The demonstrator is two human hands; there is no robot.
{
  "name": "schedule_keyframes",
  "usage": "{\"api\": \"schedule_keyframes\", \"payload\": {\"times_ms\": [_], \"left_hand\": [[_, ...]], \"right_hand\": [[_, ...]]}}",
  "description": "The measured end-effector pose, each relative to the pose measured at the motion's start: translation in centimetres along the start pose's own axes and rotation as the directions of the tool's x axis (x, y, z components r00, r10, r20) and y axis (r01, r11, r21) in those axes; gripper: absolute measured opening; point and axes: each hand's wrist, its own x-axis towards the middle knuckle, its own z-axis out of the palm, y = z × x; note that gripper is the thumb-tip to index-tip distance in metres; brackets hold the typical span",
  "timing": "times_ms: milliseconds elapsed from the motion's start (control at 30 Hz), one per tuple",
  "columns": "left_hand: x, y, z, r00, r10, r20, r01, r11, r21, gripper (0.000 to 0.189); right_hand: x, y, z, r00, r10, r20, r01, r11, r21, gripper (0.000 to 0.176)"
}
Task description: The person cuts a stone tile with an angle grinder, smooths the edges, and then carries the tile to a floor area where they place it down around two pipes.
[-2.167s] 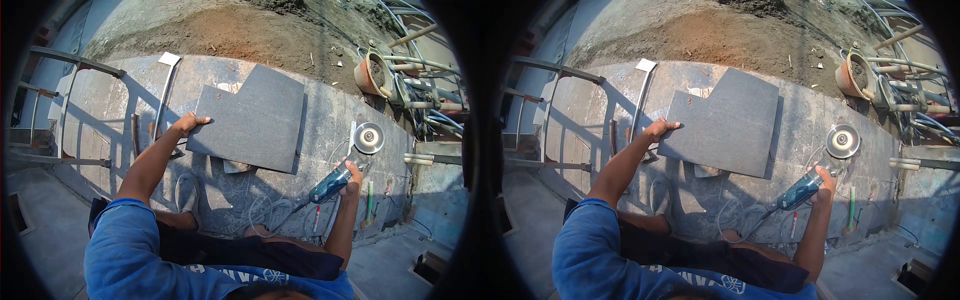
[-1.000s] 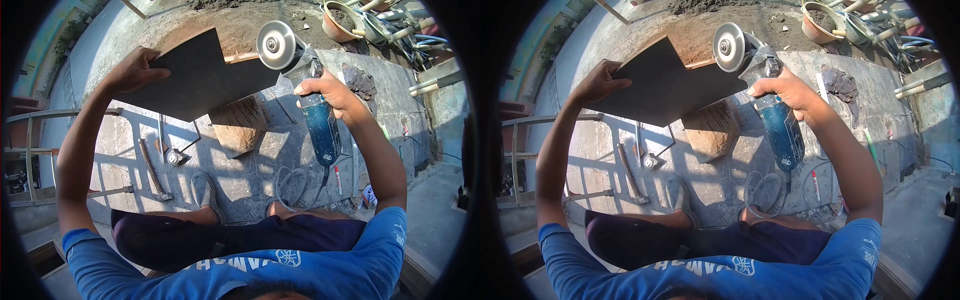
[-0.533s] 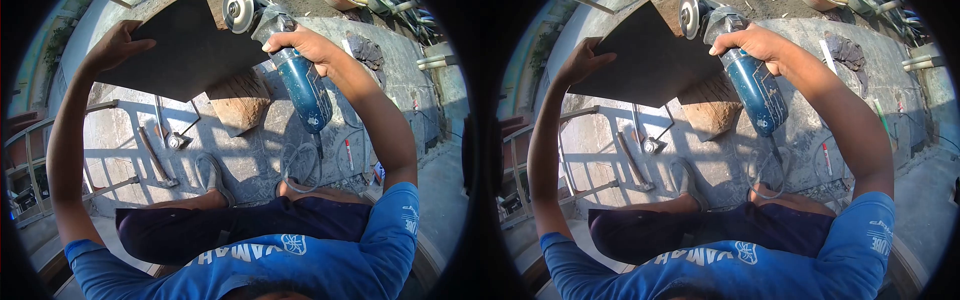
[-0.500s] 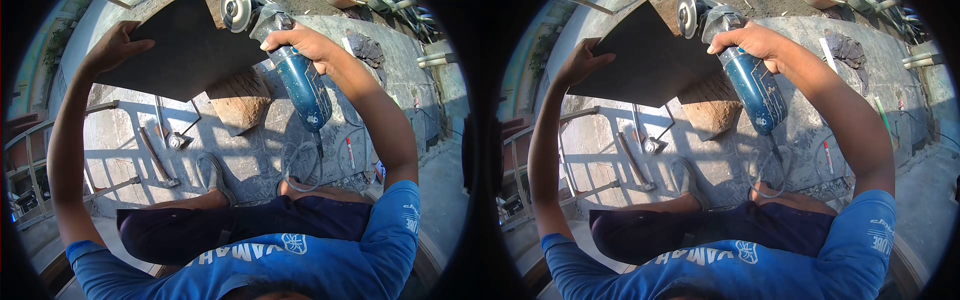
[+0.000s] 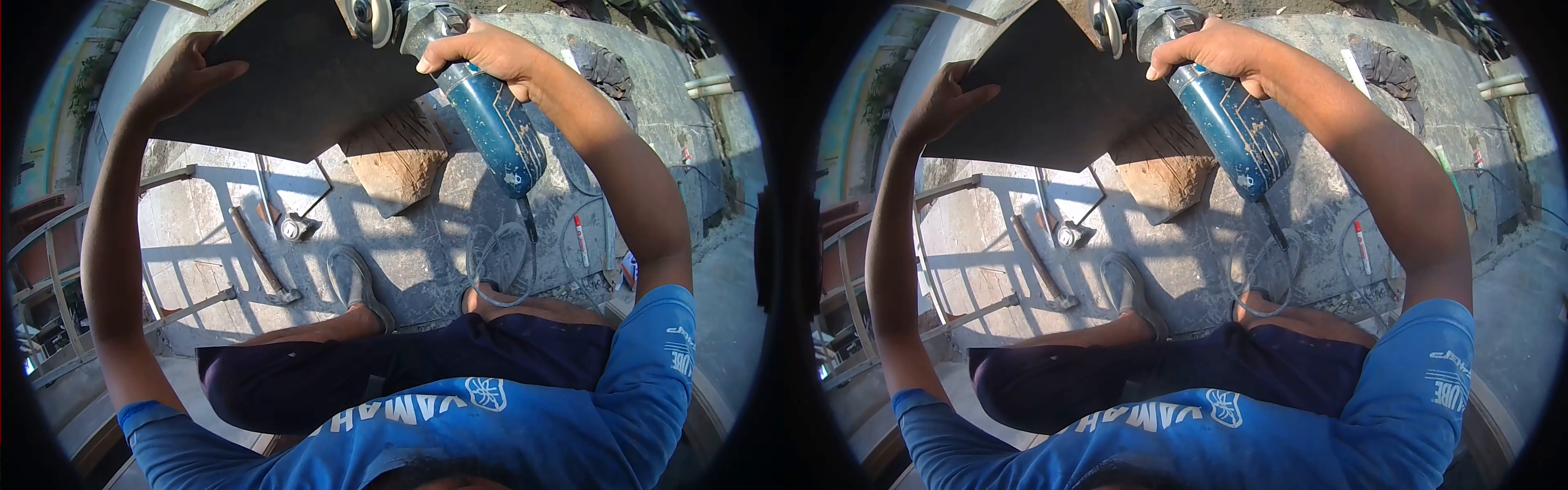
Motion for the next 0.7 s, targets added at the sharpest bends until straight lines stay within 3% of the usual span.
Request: {"api": "schedule_keyframes", "payload": {"times_ms": [67, 267, 467, 700], "left_hand": [[0.4, -0.6, -0.1, 1.000, -0.015, 0.028, 0.013, 0.997, 0.072, 0.042], [-0.1, -0.2, 0.2, 1.000, 0.025, 0.005, -0.025, 0.999, -0.025, 0.044], [-0.1, 0.5, 0.1, 0.999, 0.018, 0.034, -0.017, 0.999, -0.029, 0.043], [-0.2, 1.0, -0.2, 0.998, 0.013, 0.058, -0.013, 1.000, 0.010, 0.042]], "right_hand": [[0.0, 0.2, 0.0, 0.999, 0.000, -0.048, -0.002, 0.999, -0.038, 0.043], [-0.4, -0.5, 0.1, 0.999, 0.009, -0.050, -0.012, 0.998, -0.055, 0.049], [0.4, -0.2, 0.0, 0.999, 0.033, -0.034, -0.035, 0.998, -0.057, 0.064], [0.2, -0.6, 0.2, 0.999, 0.028, -0.024, -0.030, 0.997, -0.075, 0.067]]}}
